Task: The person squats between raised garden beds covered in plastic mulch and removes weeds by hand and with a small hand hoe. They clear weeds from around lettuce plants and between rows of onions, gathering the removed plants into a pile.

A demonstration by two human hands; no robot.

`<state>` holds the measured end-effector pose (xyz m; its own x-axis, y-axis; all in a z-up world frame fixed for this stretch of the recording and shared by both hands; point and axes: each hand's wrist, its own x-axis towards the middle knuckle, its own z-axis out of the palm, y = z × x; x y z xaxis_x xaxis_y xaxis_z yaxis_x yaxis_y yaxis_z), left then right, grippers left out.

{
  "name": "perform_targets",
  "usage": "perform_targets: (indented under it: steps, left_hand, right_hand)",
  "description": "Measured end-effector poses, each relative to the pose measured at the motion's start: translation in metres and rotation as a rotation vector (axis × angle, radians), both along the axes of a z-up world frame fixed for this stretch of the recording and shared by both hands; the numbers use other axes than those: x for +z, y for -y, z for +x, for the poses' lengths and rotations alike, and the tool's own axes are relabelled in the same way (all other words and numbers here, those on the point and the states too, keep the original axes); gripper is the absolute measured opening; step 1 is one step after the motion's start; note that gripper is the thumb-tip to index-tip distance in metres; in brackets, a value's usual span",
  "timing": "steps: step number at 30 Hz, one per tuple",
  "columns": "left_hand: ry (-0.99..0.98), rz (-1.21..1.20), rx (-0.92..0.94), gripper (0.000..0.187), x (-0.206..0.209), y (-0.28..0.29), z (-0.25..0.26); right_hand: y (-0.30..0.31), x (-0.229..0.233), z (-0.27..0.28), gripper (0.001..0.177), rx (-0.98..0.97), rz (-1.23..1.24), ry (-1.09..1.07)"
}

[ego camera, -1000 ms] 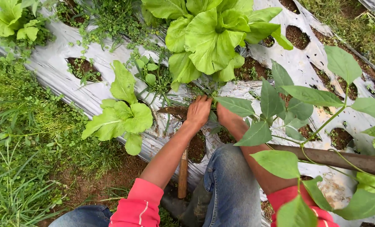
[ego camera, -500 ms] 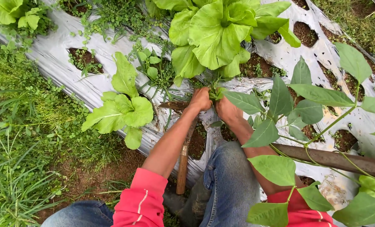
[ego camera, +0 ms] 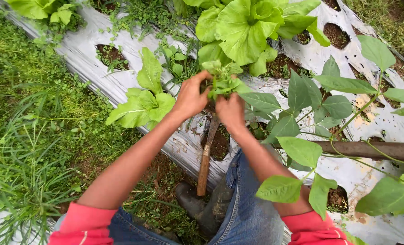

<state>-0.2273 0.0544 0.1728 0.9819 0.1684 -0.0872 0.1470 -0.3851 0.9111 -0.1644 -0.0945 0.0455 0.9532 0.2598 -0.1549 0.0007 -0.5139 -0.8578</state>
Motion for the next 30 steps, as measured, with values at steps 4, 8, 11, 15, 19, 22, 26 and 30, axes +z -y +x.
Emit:
perform_targets:
  steps: [4,8,11,15,19,22,26,30]
  left_hand:
    - [-0.137,-0.045,0.024,0.037,0.005,-0.028,-0.095]
    - [-0.491,-0.345,0.039,0.064,0.004,-0.05,-0.176]
    - [-0.663,-0.134,0.009,0.063,-0.012,-0.055,-0.229]
    - [-0.889,0.439,-0.293,0.05,-0.2,-0.062,-0.306]
    - [-0.925,0.407,-0.46,0.045,-0.204,-0.034,-0.315]
    - [-0.869,0.659,-0.389,0.033,-0.138,-0.01,-0.314]
    - [-0.735,0.563,-0.106,0.051,-0.11,-0.013,-0.307]
    - [-0.651,0.533,-0.03,0.047,-0.017,0.021,-0.31]
  right_hand:
    - [-0.049,0.051,-0.1,0.018,0.029,0.197,-0.138]
    - [-0.056,0.038,-0.189,0.026,0.445,0.121,-0.236]
    - [-0.054,0.025,-0.241,0.042,0.819,0.037,-0.316]
    - [-0.027,0.053,-0.252,0.056,1.083,-0.38,-0.315]
    - [-0.015,-0.008,-0.201,0.041,0.507,-0.444,-0.05]
    - [0.015,-0.069,-0.171,0.038,-0.074,-0.21,0.254]
    - [0.028,-0.15,-0.137,0.07,-0.139,-0.381,-0.128]
    - [0.032,-0.152,-0.14,0.054,-0.067,-0.319,-0.035]
